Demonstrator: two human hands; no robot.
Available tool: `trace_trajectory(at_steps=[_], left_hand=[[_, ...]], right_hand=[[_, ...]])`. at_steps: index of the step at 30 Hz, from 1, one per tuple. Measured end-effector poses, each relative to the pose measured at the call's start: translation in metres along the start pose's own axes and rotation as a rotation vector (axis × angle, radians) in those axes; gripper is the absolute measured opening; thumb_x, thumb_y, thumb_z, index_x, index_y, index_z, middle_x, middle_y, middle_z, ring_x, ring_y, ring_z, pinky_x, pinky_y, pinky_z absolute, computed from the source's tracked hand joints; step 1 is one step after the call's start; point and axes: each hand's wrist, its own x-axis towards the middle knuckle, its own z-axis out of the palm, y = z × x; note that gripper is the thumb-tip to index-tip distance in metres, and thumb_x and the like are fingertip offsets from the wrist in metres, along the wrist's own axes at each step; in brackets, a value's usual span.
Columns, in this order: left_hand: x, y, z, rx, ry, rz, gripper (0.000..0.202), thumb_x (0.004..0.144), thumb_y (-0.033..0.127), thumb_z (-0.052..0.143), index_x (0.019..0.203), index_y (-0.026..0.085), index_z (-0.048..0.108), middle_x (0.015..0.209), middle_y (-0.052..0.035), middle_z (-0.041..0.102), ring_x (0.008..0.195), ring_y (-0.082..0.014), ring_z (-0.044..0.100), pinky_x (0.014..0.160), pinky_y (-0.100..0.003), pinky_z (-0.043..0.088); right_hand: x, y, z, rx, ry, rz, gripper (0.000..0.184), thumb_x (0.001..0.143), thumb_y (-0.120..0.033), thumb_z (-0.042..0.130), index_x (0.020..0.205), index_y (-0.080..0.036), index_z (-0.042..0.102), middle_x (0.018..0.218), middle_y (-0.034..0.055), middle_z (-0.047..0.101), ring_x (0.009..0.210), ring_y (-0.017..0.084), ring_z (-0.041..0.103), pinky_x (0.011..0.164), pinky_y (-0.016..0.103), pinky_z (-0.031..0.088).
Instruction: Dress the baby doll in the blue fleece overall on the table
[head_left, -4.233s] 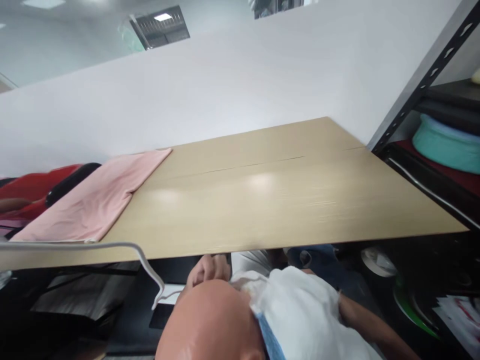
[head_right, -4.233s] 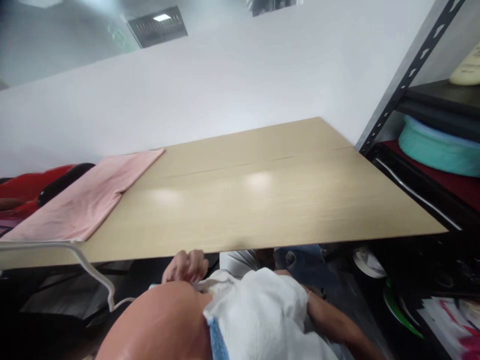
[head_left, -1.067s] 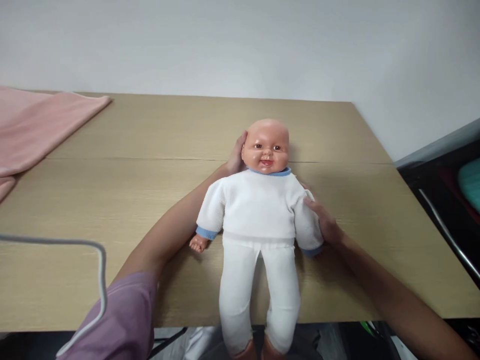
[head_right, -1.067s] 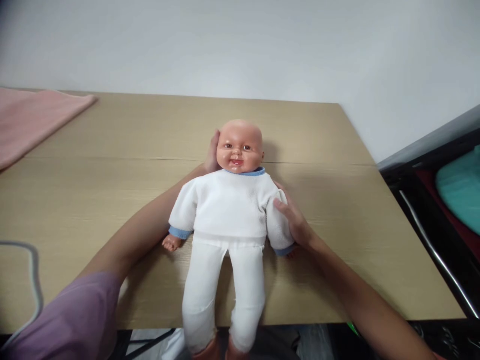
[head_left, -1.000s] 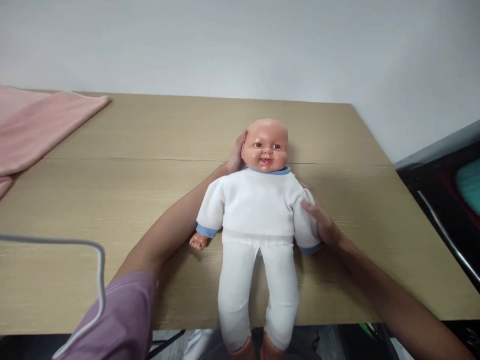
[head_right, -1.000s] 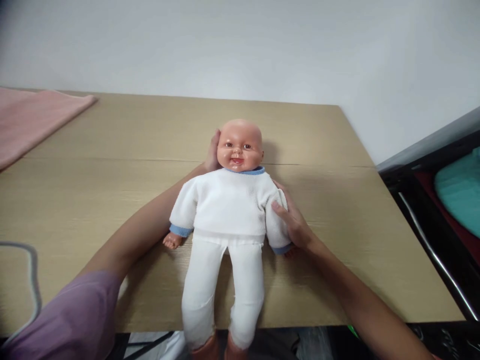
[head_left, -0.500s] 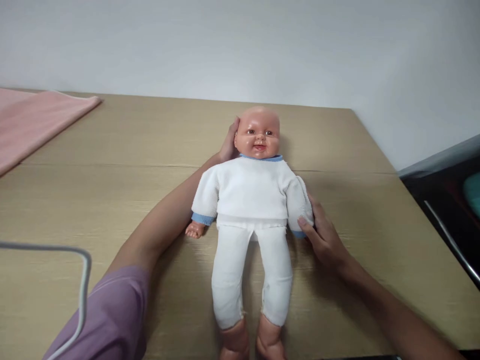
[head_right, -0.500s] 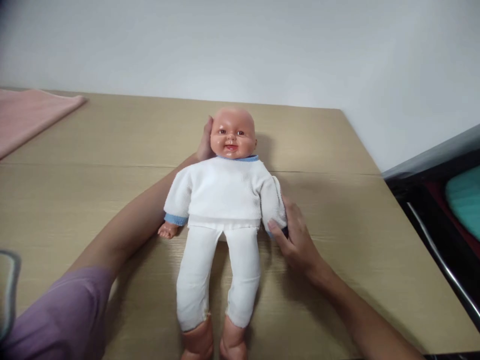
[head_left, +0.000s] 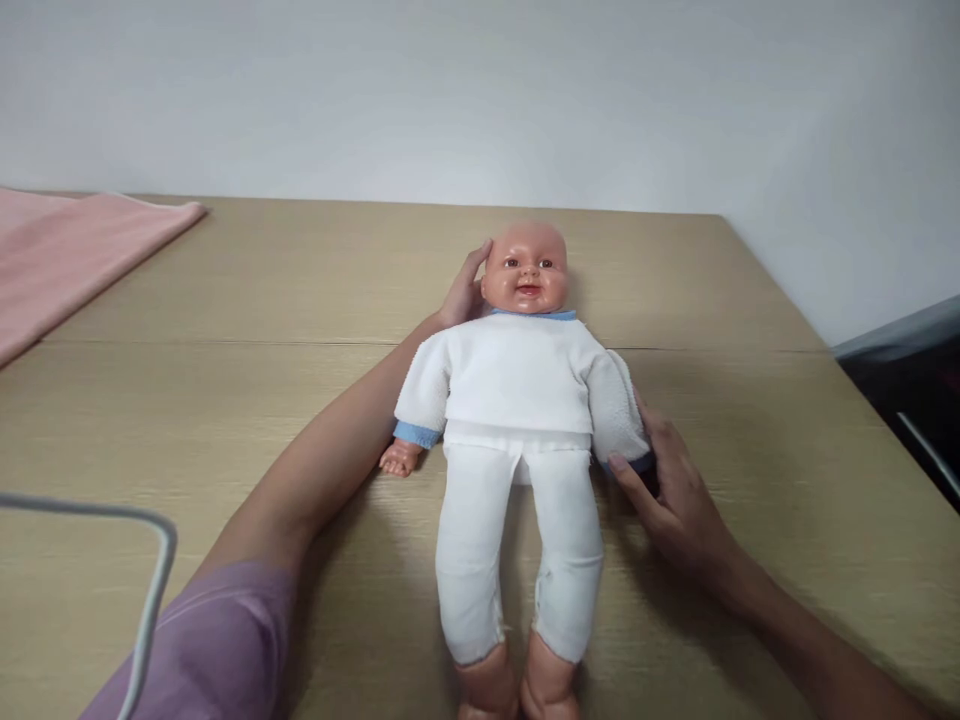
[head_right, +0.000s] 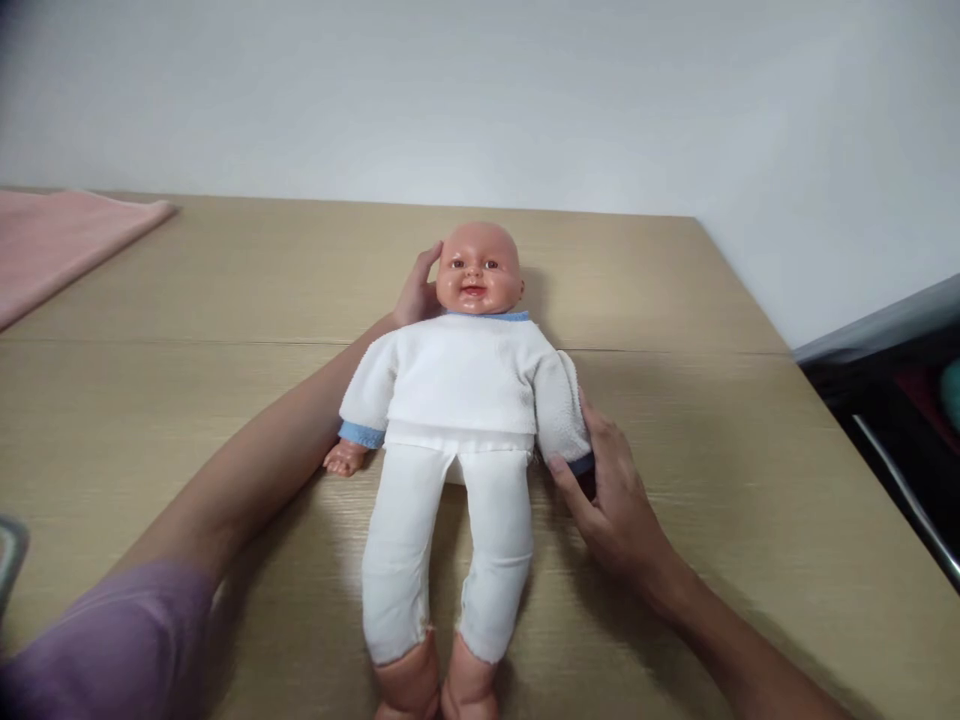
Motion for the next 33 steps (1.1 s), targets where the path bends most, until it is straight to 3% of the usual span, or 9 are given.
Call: trace_trajectory(at_steps=[3, 9, 13, 18, 33], left_hand=[[0.001, 0.001, -0.002, -0.019, -0.038, -0.006, 0.066, 0.101, 0.075, 0.071, 0.15, 0.03, 0.079, 0.137, -0.0068, 0.089, 0.156, -0.0467, 0.067, 0.137, -0.062, 0.051], [-0.002, 0.001, 0.004, -0.018, 0.034, -0.035, 0.068, 0.104, 0.076, 0.068, 0.148, 0.025, 0.08, 0.136, -0.0092, 0.089, 0.151, -0.0457, 0.072, 0.14, -0.06, 0.049], [-0.002, -0.001, 0.009, -0.044, -0.004, 0.016, 0.06, 0.107, 0.068, 0.071, 0.145, 0.024, 0.081, 0.134, -0.0091, 0.09, 0.15, -0.0438, 0.073, 0.14, -0.058, 0.049], [0.0, -0.005, 0.008, -0.028, 0.039, 0.096, 0.056, 0.108, 0.059, 0.072, 0.152, 0.025, 0.077, 0.137, -0.0075, 0.089, 0.147, -0.0406, 0.076, 0.139, -0.057, 0.051], [-0.01, -0.003, 0.016, 0.101, 0.032, 0.129, 0.058, 0.098, 0.06, 0.088, 0.14, 0.02, 0.081, 0.133, -0.0127, 0.089, 0.149, -0.0416, 0.074, 0.138, -0.055, 0.048]], right_hand=[[0.0, 0.001, 0.0, -0.001, -0.006, 0.017, 0.073, 0.117, -0.056, 0.061, 0.182, -0.033, 0.037, 0.175, 0.0175, 0.059, 0.159, 0.042, 0.058, 0.131, 0.066, 0.049], [-0.001, 0.004, 0.001, -0.002, -0.016, 0.036, 0.074, 0.116, -0.06, 0.062, 0.182, -0.035, 0.038, 0.173, 0.0179, 0.061, 0.159, 0.043, 0.06, 0.129, 0.068, 0.051], [-0.002, 0.006, 0.0, -0.016, -0.032, 0.047, 0.074, 0.116, -0.061, 0.062, 0.181, -0.034, 0.038, 0.175, 0.018, 0.06, 0.16, 0.044, 0.059, 0.131, 0.068, 0.05], [-0.003, 0.007, 0.0, -0.039, -0.029, 0.035, 0.075, 0.116, -0.061, 0.062, 0.181, -0.035, 0.037, 0.175, 0.0174, 0.06, 0.159, 0.044, 0.06, 0.129, 0.067, 0.052], [-0.002, 0.008, 0.0, -0.071, -0.038, 0.046, 0.075, 0.116, -0.063, 0.06, 0.181, -0.031, 0.038, 0.176, 0.0191, 0.059, 0.16, 0.044, 0.06, 0.13, 0.069, 0.052]])
